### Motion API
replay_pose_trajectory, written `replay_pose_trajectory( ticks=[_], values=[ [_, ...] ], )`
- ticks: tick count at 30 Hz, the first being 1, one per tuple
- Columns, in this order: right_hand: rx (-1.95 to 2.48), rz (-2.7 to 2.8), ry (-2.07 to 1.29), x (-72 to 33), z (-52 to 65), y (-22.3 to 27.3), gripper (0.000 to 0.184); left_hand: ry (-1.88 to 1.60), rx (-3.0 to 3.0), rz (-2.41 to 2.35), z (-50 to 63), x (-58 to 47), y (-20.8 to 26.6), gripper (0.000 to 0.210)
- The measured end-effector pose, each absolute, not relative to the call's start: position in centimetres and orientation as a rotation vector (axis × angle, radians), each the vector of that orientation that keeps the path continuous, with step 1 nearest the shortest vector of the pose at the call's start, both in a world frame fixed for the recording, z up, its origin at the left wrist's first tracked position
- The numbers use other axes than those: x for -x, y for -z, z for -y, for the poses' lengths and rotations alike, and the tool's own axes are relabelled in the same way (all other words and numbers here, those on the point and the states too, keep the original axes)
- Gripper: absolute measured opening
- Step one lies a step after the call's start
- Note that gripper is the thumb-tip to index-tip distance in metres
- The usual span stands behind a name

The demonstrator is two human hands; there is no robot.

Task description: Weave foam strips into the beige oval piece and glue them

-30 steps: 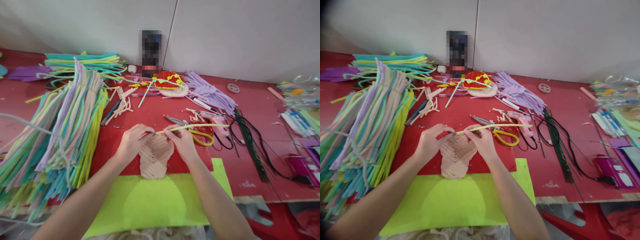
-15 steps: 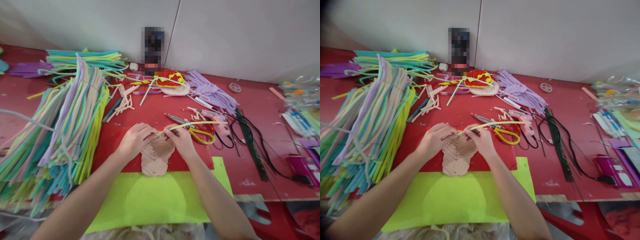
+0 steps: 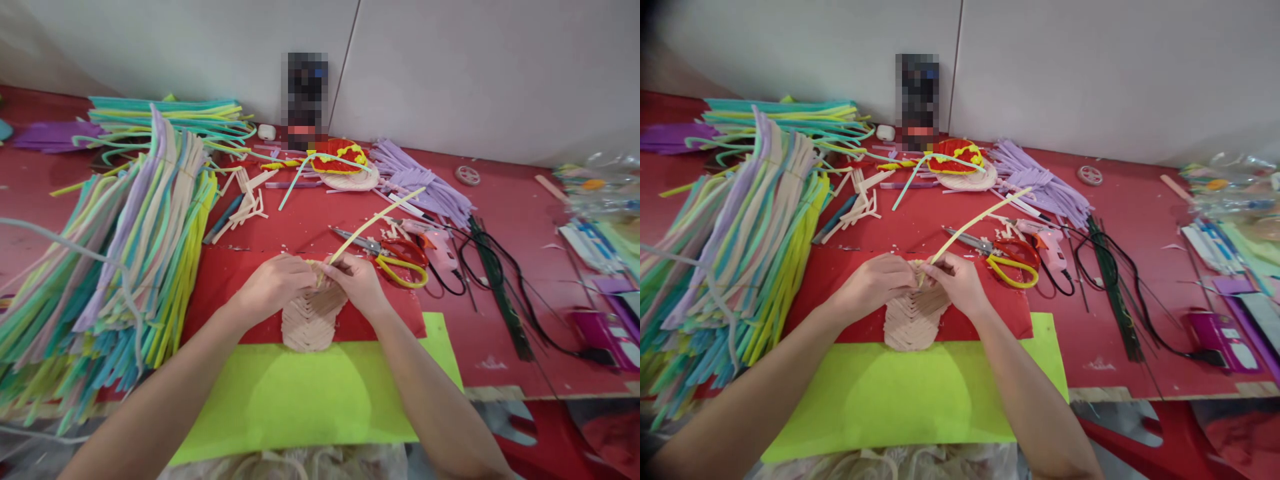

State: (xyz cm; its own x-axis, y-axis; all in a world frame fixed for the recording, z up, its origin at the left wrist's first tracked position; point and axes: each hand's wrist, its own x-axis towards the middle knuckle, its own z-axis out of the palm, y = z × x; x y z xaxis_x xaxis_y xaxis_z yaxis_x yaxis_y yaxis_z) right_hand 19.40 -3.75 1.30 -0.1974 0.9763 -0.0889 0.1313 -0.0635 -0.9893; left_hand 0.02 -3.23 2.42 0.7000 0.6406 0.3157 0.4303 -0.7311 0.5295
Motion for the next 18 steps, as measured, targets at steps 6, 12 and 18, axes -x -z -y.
replay_pose_trajectory(
  ticks=[6,12,18],
  values=[
    [1.282,1.282,-1.265,-19.7,3.4,-1.5,0.017,-0.931,-2.254,-1.197,3.1,-0.1,-2.6,0.010],
    [1.321,1.135,-1.165,-19.9,3.1,-1.3,0.021,-0.698,-2.035,-1.738,2.7,0.1,-2.1,0.023],
    [1.356,1.168,-1.155,-20.0,2.8,-0.7,0.022,-0.397,-2.128,-1.703,2.8,-0.3,-1.4,0.030]
  ],
)
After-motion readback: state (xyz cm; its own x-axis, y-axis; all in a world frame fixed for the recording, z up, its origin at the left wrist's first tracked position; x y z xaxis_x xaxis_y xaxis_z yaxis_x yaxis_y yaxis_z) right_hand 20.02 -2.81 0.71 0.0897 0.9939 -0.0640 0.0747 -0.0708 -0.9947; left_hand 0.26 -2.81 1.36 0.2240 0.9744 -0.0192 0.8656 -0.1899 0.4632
